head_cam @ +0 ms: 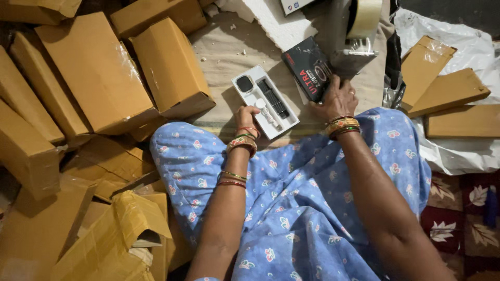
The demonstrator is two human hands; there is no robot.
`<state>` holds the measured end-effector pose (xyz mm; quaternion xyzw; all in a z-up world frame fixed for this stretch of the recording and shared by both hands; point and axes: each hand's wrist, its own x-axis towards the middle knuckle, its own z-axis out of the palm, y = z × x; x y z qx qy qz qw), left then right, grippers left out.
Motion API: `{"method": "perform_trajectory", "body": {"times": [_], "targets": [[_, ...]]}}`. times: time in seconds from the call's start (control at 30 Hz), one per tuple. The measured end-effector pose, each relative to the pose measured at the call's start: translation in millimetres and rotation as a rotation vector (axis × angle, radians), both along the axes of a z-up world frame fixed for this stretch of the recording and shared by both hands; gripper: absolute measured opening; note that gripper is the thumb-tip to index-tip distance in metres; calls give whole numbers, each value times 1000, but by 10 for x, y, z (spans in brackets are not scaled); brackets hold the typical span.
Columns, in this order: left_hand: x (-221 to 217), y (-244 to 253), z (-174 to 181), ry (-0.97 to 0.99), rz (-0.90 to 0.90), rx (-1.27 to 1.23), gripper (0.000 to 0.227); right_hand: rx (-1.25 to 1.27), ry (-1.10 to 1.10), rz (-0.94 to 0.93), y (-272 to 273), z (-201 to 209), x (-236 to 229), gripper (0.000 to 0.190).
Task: The person packs smart watches into boxes. They place the watch and its accessories into a white foam insert, close the branded box, and seal it with clear tape. The process is repeated for multiple units.
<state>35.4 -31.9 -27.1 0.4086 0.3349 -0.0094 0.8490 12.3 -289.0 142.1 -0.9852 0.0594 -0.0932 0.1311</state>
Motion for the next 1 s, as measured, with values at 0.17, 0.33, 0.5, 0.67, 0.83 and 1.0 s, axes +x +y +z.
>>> {"method": "perform_trajectory", "body": {"times": [0.17,0.33,0.5,0.67,0.83,1.0], "targets": [[7,39,63,52,-31,-40,16,288,186,-55,-24,36,42,94],[-15,87,47,94,5,-44,16,263,-75,98,235,104,-19,93],[-69,176,122,139,2,227,19,553,-103,121,416,101,-69,80],[-121,231,156,53,149,269,21,469,-204,117,237,-240,54,42],[-200,369,130,19,222,378,22,105,-145,43,93,-601,118,54],[-199,374,69,-3,210,406,22,227,-71,-86,191,-659,177,42]]}}
